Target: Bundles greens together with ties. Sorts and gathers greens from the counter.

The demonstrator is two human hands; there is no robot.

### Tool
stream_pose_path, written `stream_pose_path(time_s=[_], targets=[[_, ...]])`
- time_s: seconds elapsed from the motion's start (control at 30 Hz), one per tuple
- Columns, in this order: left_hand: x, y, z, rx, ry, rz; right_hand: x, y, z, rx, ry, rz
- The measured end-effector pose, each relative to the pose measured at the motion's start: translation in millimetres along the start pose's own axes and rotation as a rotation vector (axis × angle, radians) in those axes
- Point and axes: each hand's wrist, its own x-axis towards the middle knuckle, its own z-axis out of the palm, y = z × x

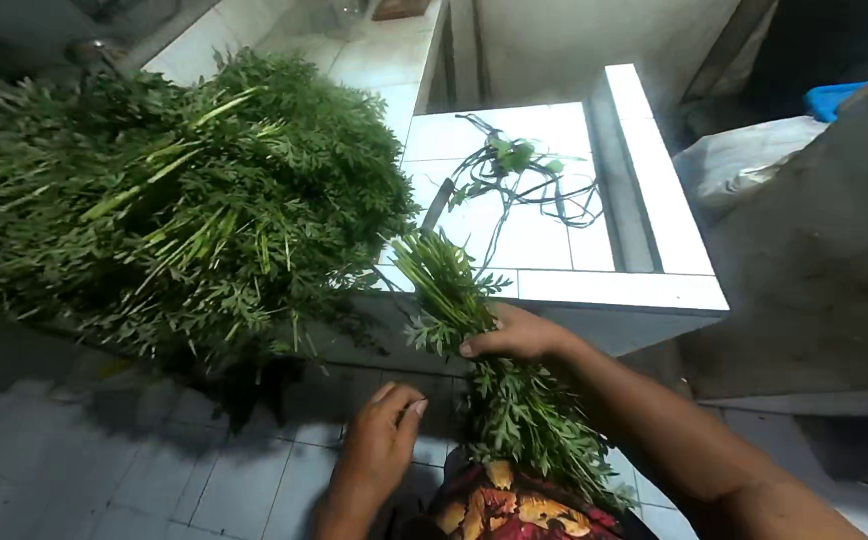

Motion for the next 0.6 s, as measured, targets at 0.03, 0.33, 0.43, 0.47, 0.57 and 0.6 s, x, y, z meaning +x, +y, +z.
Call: stream_pose_path(time_s=[0.03,0.33,0.43,0.47,0.57,0.6], targets=[[-5,-2,-4,0.016,0.057,-0.008,3,-1,2,-0.089,0.027,-0.011],[-28,7,-39,0.149,0.18,0.073,6,-11,14,-0.783,0.259,0.123],[-32,18,-51,0.147,0.124,0.161,3,-16,18,-0.875,0.292,0.17],[-32,23,-54,0.146,0.095,0.2,2,-16,19,-0.901,0.303,0.176],[-23,48,-63,0.161,-0.004,0.359,0,-14,19,-0.97,0.345,0.189],[-15,60,-66,0.193,-0.04,0.418,-1,-12,20,-0.997,0.348,0.191]])
